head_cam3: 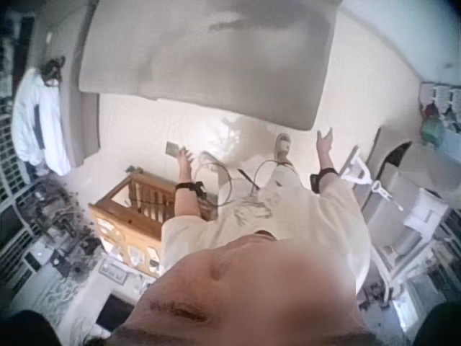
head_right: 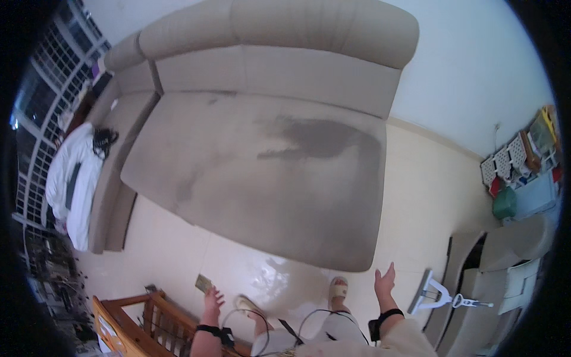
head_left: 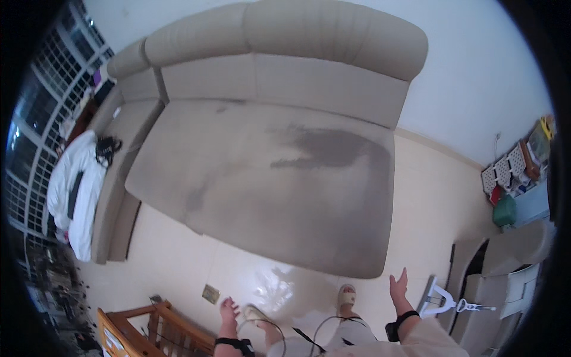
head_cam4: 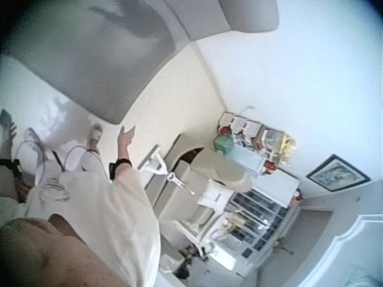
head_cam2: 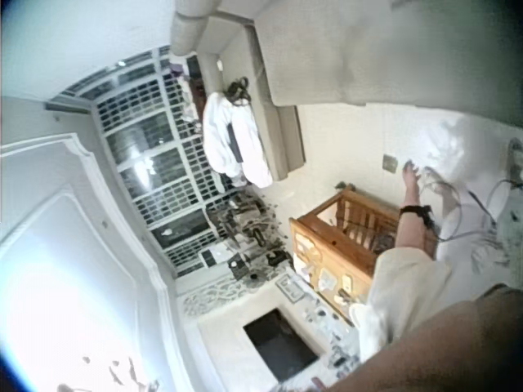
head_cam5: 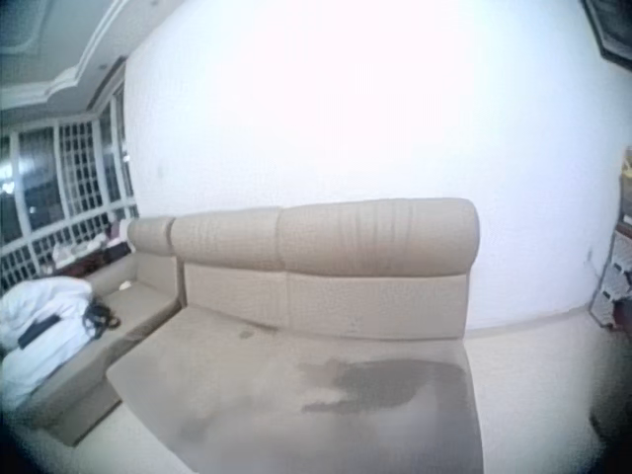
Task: The person uses a mop-like cleaning tool to wipe liquid from the floor, then moves a sofa cushion aside to wipe the area underneath, and eventually leans the cleaning tool against a table.
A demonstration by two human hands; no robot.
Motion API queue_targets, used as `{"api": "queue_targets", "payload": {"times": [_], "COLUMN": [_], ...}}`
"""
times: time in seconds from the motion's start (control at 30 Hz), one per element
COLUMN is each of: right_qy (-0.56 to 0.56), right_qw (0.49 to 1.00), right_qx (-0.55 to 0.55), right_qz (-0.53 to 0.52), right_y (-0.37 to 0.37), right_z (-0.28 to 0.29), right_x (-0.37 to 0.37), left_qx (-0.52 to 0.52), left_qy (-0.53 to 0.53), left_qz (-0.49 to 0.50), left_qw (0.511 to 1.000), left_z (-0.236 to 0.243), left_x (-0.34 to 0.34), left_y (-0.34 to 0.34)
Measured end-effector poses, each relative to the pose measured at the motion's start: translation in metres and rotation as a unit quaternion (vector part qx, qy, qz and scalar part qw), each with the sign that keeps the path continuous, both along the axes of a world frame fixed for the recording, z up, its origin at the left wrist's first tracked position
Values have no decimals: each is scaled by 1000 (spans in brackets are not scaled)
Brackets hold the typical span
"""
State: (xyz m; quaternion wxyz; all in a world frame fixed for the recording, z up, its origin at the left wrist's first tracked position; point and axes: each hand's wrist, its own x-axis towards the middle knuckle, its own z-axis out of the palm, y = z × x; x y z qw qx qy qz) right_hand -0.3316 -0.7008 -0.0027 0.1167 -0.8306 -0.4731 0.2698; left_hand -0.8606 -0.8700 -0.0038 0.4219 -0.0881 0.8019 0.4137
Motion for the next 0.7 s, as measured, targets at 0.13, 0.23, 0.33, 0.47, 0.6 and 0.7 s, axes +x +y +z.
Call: {"api": "queue_targets", "payload": {"times": [0.13, 0.23, 0.33, 0.47, 0.6, 0.7], "right_qy": [22, 46, 123, 186, 219, 289], "right_qw": [999, 998, 991, 976, 951, 917], "right_qx": [-39, -45, -22, -102, -149, -136], "right_qz": [11, 25, 45, -52, -157, -239], "right_y": [18, 26, 40, 57, 63, 68], "right_z": [-2, -8, -26, -23, -36, -66], "right_x": [73, 55, 46, 31, 5, 6], "left_qx": [-30, 22, 60, 16, -13, -47], "left_qy": [-53, -67, -54, 4, 130, 220], "left_qz": [6, -32, -3, 18, 28, 7], "left_qw": [998, 997, 997, 1000, 991, 974], "left_z": [-22, -12, 5, -14, -70, -73], "left_x": [119, 120, 115, 130, 104, 102], "left_y": [35, 71, 87, 111, 116, 133]}}
